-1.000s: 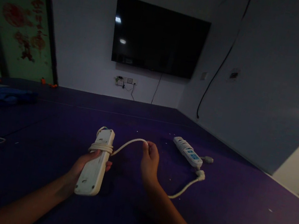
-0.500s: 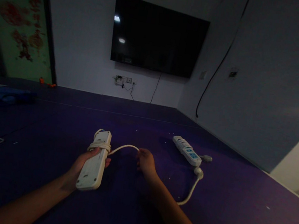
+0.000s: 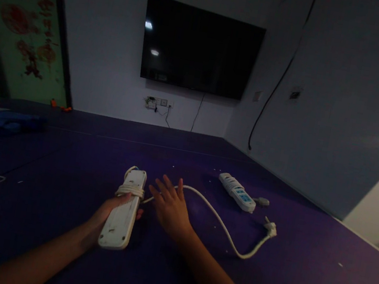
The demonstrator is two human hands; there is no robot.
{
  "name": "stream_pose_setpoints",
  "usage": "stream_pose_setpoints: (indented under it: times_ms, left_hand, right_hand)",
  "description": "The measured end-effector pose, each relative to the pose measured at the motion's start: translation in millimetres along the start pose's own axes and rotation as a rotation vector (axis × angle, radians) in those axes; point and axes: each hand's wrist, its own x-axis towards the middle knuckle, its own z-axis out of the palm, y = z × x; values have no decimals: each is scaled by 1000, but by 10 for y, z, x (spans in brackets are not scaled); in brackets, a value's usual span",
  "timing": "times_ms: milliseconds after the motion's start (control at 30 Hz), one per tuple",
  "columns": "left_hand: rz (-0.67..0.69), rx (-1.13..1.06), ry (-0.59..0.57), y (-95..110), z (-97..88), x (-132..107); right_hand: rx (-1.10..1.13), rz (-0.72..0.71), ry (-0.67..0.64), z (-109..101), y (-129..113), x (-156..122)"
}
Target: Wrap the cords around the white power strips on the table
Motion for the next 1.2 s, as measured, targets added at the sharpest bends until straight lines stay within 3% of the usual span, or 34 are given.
stream_pose_setpoints:
  times_ms: [167, 433, 700, 867, 1200]
  left_hand:
    - [30, -9, -73, -53, -24, 54]
    - [-51, -9, -106, 35, -70, 23]
    - [36, -32, -77, 35, -42, -49]
    - [49, -22, -117, 34, -11, -68]
    - [205, 87, -129, -47, 18, -91]
  right_hand:
    - [43, -80, -81, 7, -59, -4]
    - [-81, 51, -116, -39, -142, 15]
    - [-58, 222, 20, 22, -80, -28]
    - [18, 340, 111, 18, -2, -27]
    - [132, 410, 208, 36, 23, -38]
